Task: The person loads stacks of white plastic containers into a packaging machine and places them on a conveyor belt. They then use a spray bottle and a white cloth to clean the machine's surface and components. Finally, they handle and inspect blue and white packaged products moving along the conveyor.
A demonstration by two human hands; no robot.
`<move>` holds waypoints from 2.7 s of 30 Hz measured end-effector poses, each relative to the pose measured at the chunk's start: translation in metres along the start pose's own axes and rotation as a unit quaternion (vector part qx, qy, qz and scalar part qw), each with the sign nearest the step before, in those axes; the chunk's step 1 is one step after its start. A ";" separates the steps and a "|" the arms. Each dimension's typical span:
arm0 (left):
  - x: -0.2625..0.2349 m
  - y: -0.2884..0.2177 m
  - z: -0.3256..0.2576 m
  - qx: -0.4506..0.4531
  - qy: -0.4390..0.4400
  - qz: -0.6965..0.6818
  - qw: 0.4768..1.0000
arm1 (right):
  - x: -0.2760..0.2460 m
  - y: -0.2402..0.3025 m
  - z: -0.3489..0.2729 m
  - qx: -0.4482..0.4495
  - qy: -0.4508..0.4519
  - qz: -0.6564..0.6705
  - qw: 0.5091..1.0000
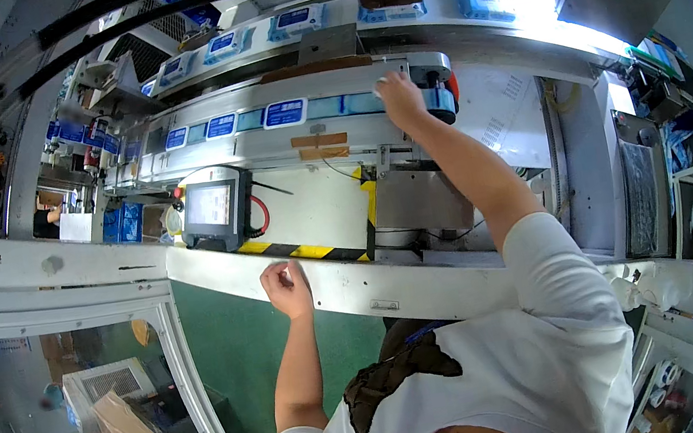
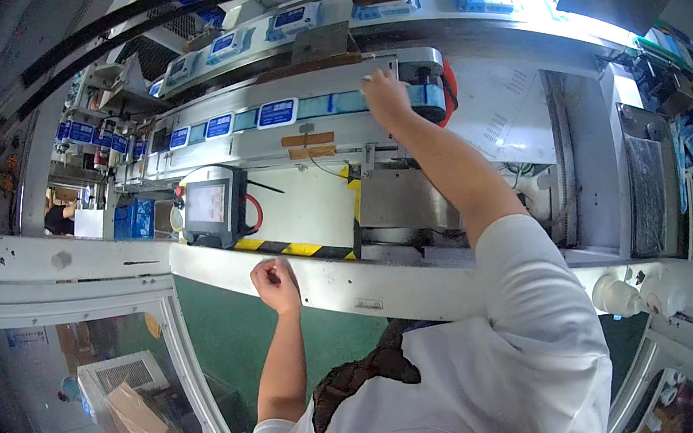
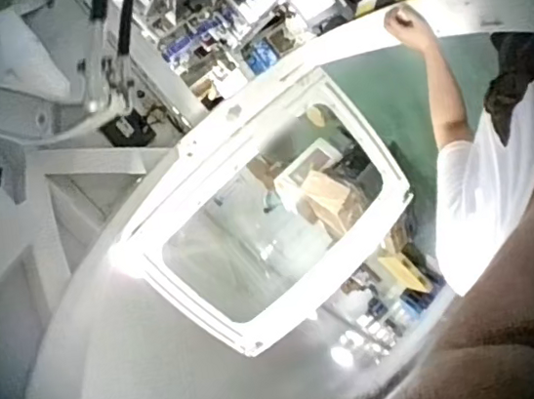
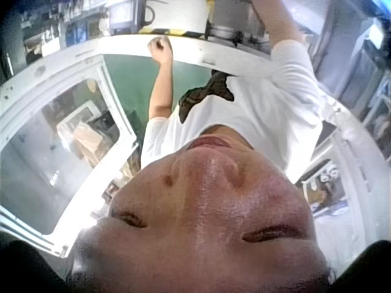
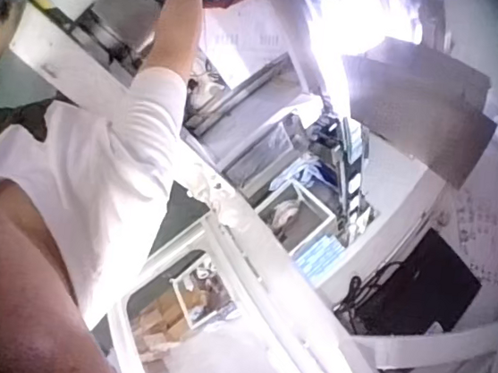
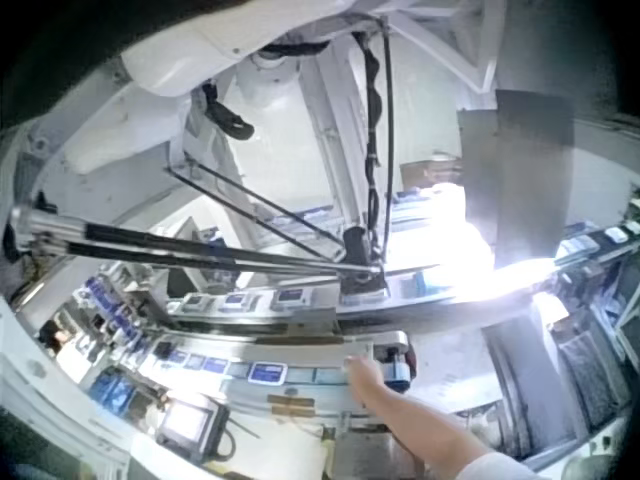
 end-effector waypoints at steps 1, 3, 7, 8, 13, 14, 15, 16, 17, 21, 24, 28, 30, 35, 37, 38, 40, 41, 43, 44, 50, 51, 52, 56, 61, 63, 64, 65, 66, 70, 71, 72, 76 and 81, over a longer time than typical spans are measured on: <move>0.000 0.000 0.001 -0.001 -0.002 -0.007 1.000 | 0.003 0.014 0.001 -0.039 0.010 -0.038 0.998; 0.000 0.000 0.001 0.007 -0.007 -0.013 1.000 | 0.000 0.033 0.004 -0.073 0.043 -0.010 0.996; -0.001 0.004 -0.002 -0.022 -0.003 0.001 1.000 | -0.030 0.017 -0.006 0.020 0.270 0.305 0.913; -0.002 0.003 -0.002 -0.010 -0.009 -0.008 1.000 | -0.045 0.015 -0.015 0.058 0.286 0.502 0.814; -0.011 -0.010 0.001 0.063 -0.026 -0.017 0.998 | -0.128 0.053 -0.107 0.130 0.276 0.890 0.339; -0.014 -0.009 -0.003 0.040 -0.015 -0.050 0.998 | -0.141 0.069 -0.126 0.147 0.275 0.895 0.320; -0.020 -0.009 -0.010 0.055 -0.019 -0.106 0.993 | -0.155 0.086 -0.145 0.139 0.278 0.905 0.289; -0.027 -0.003 -0.021 0.040 -0.014 -0.170 0.984 | -0.167 0.102 -0.165 0.137 0.280 0.912 0.266; -0.040 0.006 -0.041 0.052 -0.026 -0.179 0.982 | -0.178 0.118 -0.184 0.121 0.290 0.913 0.261; -0.121 0.102 -0.178 -0.067 0.007 -0.243 0.968 | -0.195 0.180 -0.276 0.141 0.310 0.907 0.249; -0.234 0.243 -0.295 -0.453 -0.011 -0.317 0.833 | -0.190 0.216 -0.365 0.202 0.270 0.889 0.311; -0.441 0.371 -0.373 -0.617 -0.288 -0.358 0.639 | -0.167 0.225 -0.484 0.326 0.255 0.847 0.332; -0.524 0.376 -0.343 -0.411 -0.109 -0.674 0.604 | -0.147 0.198 -0.546 0.445 0.224 0.795 0.346; -0.615 0.371 -0.245 -0.415 -0.111 -0.532 0.730 | -0.109 0.056 -0.754 0.691 0.104 0.538 0.472; -0.608 0.354 -0.225 -0.455 -0.052 -0.513 0.726 | -0.125 -0.002 -0.872 0.770 0.004 0.401 0.496; -0.598 0.341 -0.217 -0.433 0.023 -0.538 0.723 | -0.142 -0.024 -0.935 0.798 -0.055 0.372 0.471; -0.582 0.317 -0.207 -0.404 0.145 -0.563 0.706 | -0.192 -0.045 -1.059 0.759 -0.213 0.452 0.417; -0.575 0.312 -0.209 -0.446 0.132 -0.562 0.685 | -0.230 -0.051 -1.114 0.761 -0.157 0.328 0.537; -0.562 0.302 -0.209 -0.474 0.144 -0.566 0.659 | -0.306 -0.060 -1.198 0.847 -0.252 0.158 0.441; -0.555 0.296 -0.211 -0.478 0.158 -0.571 0.649 | -0.346 -0.061 -1.226 0.853 -0.300 0.106 0.414; -0.491 0.263 -0.244 -0.454 0.197 -0.557 0.667 | -0.466 -0.110 -1.210 0.778 -0.424 0.062 0.459; -0.475 0.251 -0.248 -0.404 0.220 -0.581 0.672 | -0.466 -0.120 -1.196 0.763 -0.414 0.092 0.487; -0.458 0.244 -0.253 -0.433 0.205 -0.570 0.667 | -0.461 -0.127 -1.183 0.747 -0.400 0.127 0.515; -0.379 0.204 -0.270 -0.496 0.127 -0.522 0.682 | -0.433 -0.106 -1.137 0.666 -0.318 0.301 0.604; -0.291 0.122 -0.269 -0.461 0.097 -0.513 0.718 | -0.402 0.005 -1.064 0.660 -0.198 0.532 0.492; -0.259 0.090 -0.269 -0.425 0.148 -0.557 0.699 | -0.385 0.052 -1.031 0.701 -0.210 0.580 0.358; -0.245 0.078 -0.264 -0.420 0.172 -0.549 0.703 | -0.374 0.072 -1.010 0.696 -0.238 0.601 0.314; -0.231 0.070 -0.265 -0.432 0.175 -0.534 0.706 | -0.361 0.087 -0.988 0.682 -0.272 0.611 0.297; -0.218 0.062 -0.262 -0.408 0.220 -0.528 0.711 | -0.348 0.101 -0.970 0.675 -0.312 0.612 0.270; -0.166 0.036 -0.245 -0.380 0.267 -0.591 0.660 | -0.288 0.135 -0.898 0.680 -0.298 0.592 0.313; -0.159 0.027 -0.240 -0.368 0.269 -0.612 0.647 | -0.275 0.139 -0.880 0.666 -0.300 0.598 0.329; -0.153 0.019 -0.237 -0.368 0.274 -0.618 0.638 | -0.261 0.143 -0.861 0.654 -0.306 0.608 0.330; -0.174 0.008 -0.208 -0.348 0.443 -0.531 0.633 | -0.209 0.151 -0.778 0.634 -0.328 0.616 0.334; -0.252 0.088 -0.137 -0.220 0.570 -0.385 0.691 | -0.132 0.172 -0.713 0.753 -0.290 0.425 0.409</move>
Point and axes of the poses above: each hand's wrist, its own z-axis towards the middle knuckle, its own x-axis out of the palm, y = z × x, the point moved 4 cm from there along z, towards the middle knuckle, and after that the axes turned 9 degrees about -z, right-handed, at the moved point
